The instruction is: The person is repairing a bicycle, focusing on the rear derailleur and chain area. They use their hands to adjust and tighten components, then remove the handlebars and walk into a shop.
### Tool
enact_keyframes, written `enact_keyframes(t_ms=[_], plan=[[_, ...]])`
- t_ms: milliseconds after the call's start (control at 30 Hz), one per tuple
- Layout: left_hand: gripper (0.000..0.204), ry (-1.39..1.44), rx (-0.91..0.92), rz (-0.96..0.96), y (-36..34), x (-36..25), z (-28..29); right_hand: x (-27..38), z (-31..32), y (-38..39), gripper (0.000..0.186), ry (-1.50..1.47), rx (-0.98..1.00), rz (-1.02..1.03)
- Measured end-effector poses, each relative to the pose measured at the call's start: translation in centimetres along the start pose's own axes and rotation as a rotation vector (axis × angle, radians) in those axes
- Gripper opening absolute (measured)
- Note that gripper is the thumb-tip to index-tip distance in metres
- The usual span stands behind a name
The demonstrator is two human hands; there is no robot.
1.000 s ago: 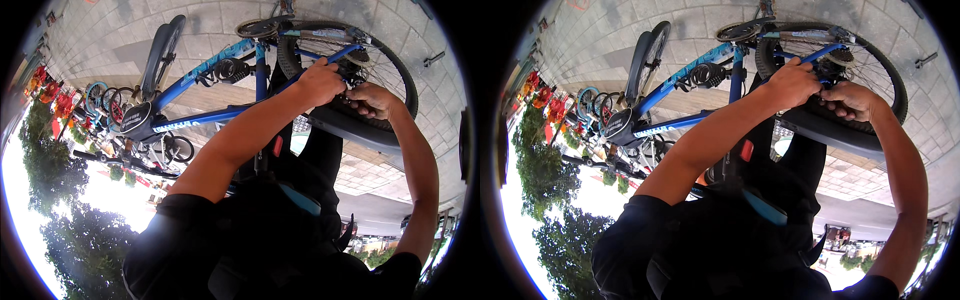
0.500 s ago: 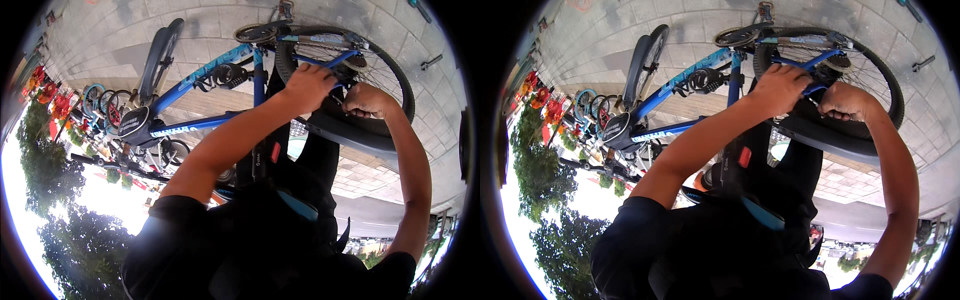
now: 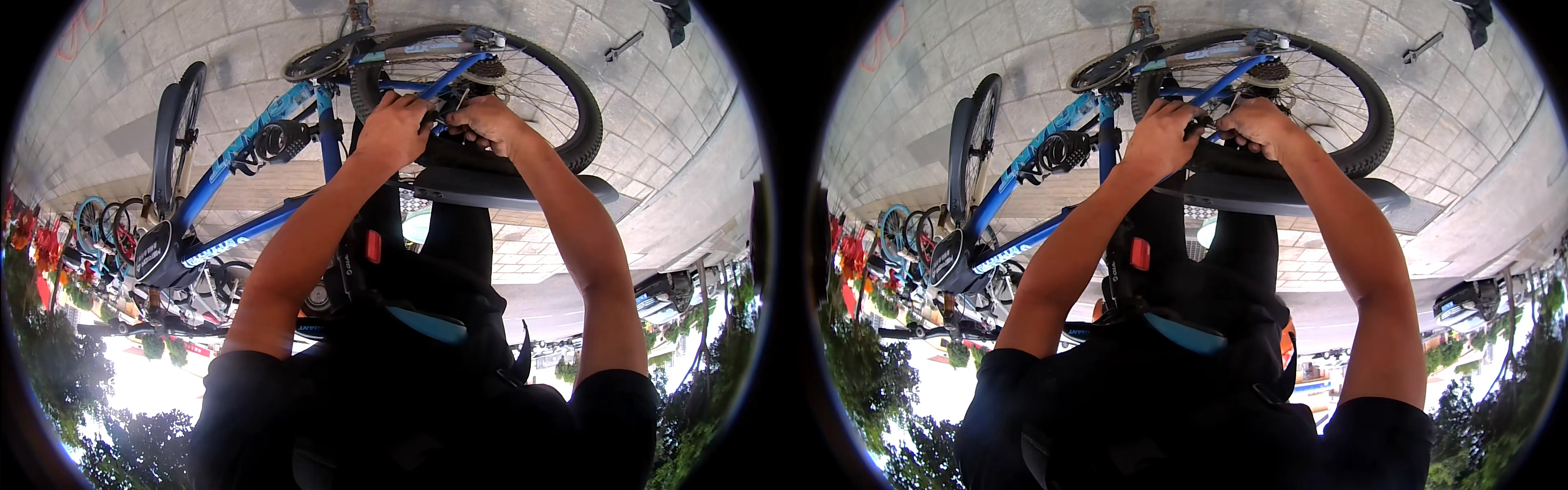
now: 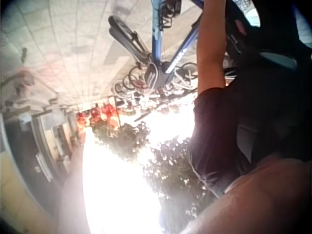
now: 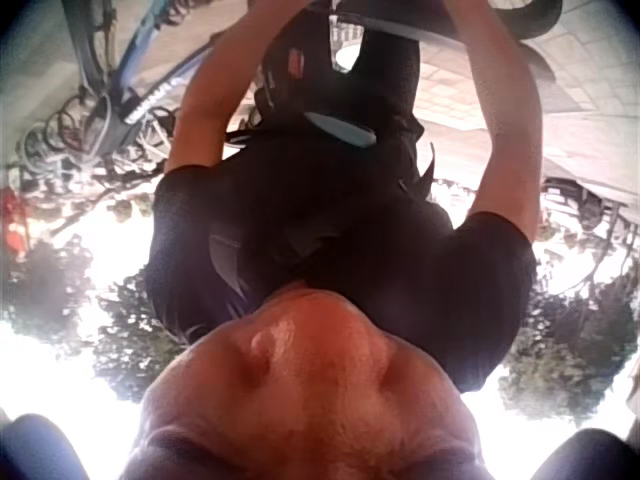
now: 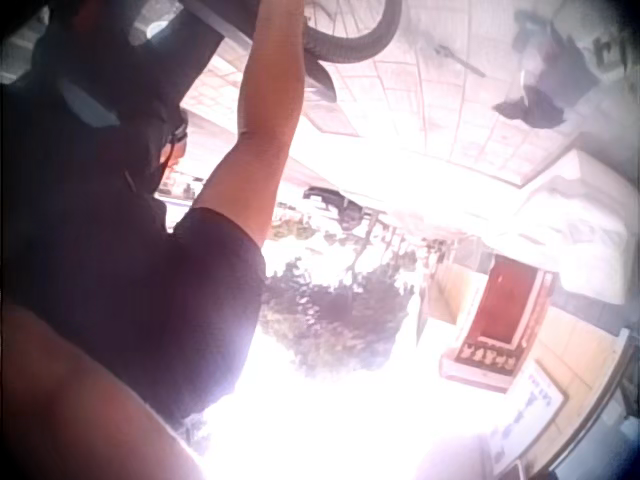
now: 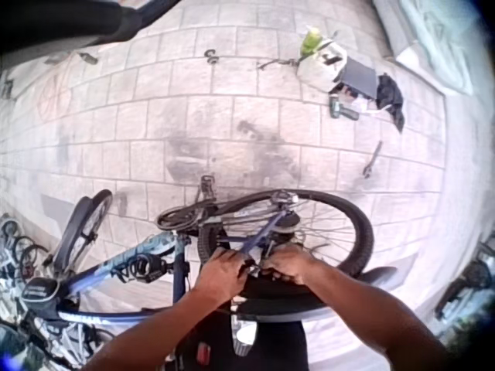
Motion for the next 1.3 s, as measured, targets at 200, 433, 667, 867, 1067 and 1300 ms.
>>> enact_keyframes(t_ms=[200,433,667,867,1067,1300], plan=[[0.024,-0.031,-0.06,-0.027,0.1,-0.4,0.3,-2.1,0.2,-0.2,0.008,-0.103,-0.065,-0.115],[0.023,-0.04,-0.065,-0.027,0.0,-0.5,0.2,-2.4,0.5,0.1,0.008,-0.163,-0.094,-0.178],[0.021,-0.04,-0.095,-0.029,-0.1,-0.4,0.2,-2.6,0.7,-0.1,0.008,-0.169,-0.12,-0.192],[0.021,-0.049,-0.099,-0.042,0.0,-0.2,0.4,-3.1,0.3,-0.9,0.006,-0.17,-0.1,-0.21],[0.026,-0.129,-0.076,-0.071,-0.1,-0.4,0.1,-4.1,0.1,-2.0,0.011,-0.324,0.037,-0.265],[0.026,-0.07,-0.095,-0.016,0.1,-0.4,-0.1,-4.6,0.1,-1.6,0.005,-0.485,0.01,-0.279]])
Point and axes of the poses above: each hand's wrist, its own y-axis away from the middle knuckle, its own z-axis out of the back of the hand, x = y × z, the point moved 10 cm from there along -y, towards the middle knuckle, and after that the axes turned 5 degrees about -y, right-handed, at the moved point
